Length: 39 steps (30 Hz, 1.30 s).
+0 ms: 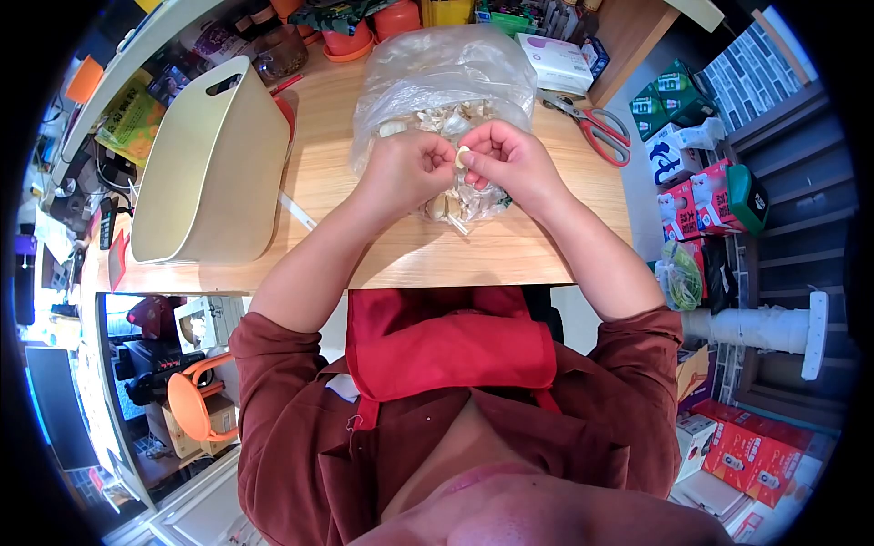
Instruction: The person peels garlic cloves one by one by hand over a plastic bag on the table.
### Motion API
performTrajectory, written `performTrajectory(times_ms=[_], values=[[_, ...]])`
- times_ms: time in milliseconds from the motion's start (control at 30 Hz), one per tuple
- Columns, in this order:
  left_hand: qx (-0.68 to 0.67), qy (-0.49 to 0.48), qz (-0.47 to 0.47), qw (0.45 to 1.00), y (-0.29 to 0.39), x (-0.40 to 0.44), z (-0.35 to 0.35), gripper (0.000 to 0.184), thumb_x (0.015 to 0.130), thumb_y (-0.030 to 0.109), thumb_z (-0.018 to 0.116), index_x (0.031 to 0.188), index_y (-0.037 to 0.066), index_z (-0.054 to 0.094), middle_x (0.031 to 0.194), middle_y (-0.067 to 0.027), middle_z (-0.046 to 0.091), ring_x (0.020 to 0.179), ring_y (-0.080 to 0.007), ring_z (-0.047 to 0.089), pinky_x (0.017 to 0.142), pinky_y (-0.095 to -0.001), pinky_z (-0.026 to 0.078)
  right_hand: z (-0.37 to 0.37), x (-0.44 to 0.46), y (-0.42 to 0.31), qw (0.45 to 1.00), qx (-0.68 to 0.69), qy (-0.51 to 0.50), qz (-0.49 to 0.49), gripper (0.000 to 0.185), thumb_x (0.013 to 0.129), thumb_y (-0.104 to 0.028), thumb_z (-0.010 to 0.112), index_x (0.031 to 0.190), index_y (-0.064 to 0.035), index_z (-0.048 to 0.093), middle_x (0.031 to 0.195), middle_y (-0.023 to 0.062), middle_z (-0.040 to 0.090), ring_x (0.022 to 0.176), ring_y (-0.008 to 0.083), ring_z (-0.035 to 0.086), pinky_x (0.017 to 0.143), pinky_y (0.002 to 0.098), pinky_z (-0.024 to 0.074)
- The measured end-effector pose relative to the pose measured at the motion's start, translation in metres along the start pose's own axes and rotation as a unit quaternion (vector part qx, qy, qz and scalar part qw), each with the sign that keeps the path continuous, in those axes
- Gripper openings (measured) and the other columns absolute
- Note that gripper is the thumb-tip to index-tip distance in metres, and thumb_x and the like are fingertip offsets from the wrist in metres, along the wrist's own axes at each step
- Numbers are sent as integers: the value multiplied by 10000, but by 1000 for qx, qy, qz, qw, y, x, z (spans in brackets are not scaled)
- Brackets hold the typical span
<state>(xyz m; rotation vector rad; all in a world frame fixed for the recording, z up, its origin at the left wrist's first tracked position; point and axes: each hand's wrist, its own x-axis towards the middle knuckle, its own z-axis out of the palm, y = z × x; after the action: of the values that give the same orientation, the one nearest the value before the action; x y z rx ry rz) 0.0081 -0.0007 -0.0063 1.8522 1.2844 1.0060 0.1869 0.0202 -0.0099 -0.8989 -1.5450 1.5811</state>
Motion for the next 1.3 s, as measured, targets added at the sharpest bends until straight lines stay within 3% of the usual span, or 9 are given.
performTrajectory(times_ms=[333, 1167, 1300], values=[[-46, -28, -29, 998, 5, 0, -4, 92, 753, 83, 639, 801, 5, 637, 614, 37, 528, 557, -33, 438, 500, -204, 386, -2, 0, 0, 1000, 7, 5, -5, 146, 830, -77, 595, 951, -11, 549, 785, 24, 582, 660, 74, 559, 589, 201, 474], [-17, -51, -41, 998, 2, 0, -9, 122, 733, 114, 650, 782, 3, 641, 622, 23, 568, 567, -33, 484, 501, -203, 405, 2, -2, 0, 1000, -26, -13, -5, 120, 828, -71, 602, 925, -11, 562, 774, 26, 597, 644, 75, 567, 568, 207, 470], [18, -47, -17, 999, 0, 1, -8, 114, 723, 112, 648, 769, 9, 633, 617, 14, 566, 566, -38, 488, 503, -208, 408, 1, -1, 0, 999, -36, -15, 3, 109, 822, -19, 581, 925, 7, 558, 785, 59, 614, 668, 94, 592, 595, 223, 499]])
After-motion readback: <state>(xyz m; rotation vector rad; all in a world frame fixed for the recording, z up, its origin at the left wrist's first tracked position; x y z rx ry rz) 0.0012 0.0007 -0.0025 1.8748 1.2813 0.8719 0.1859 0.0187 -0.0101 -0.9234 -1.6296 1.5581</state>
